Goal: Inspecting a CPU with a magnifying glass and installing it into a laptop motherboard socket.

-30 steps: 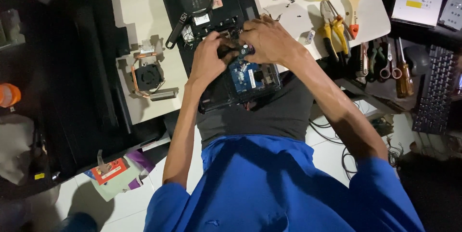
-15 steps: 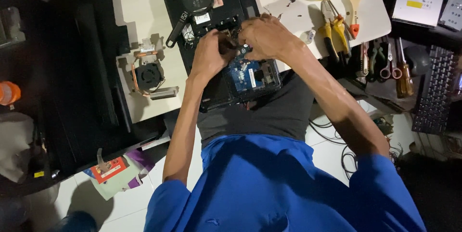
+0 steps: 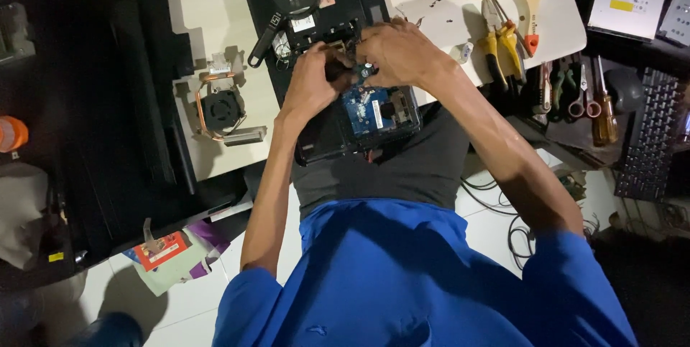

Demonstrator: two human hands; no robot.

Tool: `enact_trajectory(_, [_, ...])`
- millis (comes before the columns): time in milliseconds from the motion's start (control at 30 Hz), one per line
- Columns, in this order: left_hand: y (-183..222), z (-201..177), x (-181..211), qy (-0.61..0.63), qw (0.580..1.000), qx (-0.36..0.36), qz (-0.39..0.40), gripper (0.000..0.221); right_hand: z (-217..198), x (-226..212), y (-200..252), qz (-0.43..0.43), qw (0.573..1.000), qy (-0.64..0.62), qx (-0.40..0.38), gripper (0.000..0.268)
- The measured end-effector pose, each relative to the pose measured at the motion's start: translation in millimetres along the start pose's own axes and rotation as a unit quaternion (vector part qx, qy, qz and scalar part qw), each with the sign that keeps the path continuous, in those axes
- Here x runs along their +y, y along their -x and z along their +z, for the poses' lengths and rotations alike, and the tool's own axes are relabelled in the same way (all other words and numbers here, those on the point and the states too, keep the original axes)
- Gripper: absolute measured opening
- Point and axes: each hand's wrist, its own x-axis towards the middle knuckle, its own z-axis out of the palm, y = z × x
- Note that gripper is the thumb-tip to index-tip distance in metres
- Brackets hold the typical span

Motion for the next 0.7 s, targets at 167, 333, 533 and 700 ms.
enact_trajectory(167, [0.7, -3.8, 5.8, -0.001, 1.000, -0.016, 0.000, 0.025, 2.9, 3.8, -2.9, -0.004, 1.000, 0.011, -0.001, 0.038])
enact_trajectory(333, [0.4, 0.0, -1.0, -0.010, 0.999, -0.011, 0.035, 0.024, -4.1, 0.4, -1.0, 0.014, 1.000, -0.012, -0.021, 0.041])
enact_trajectory(533, [-4.3, 5.3, -4.0, -0.006, 1.000, 0.003, -0.024, 0.015, 1.6, 5.4, -0.2, 0.000, 1.000, -0.017, 0.012, 0.039])
enact_trajectory(700, [-5.6, 8.8, -6.1, -0.022, 0.999, 0.023, -0.011, 0.019, 1.2, 4.8, 0.1, 0.004, 1.000, -0.019, -0.003, 0.037])
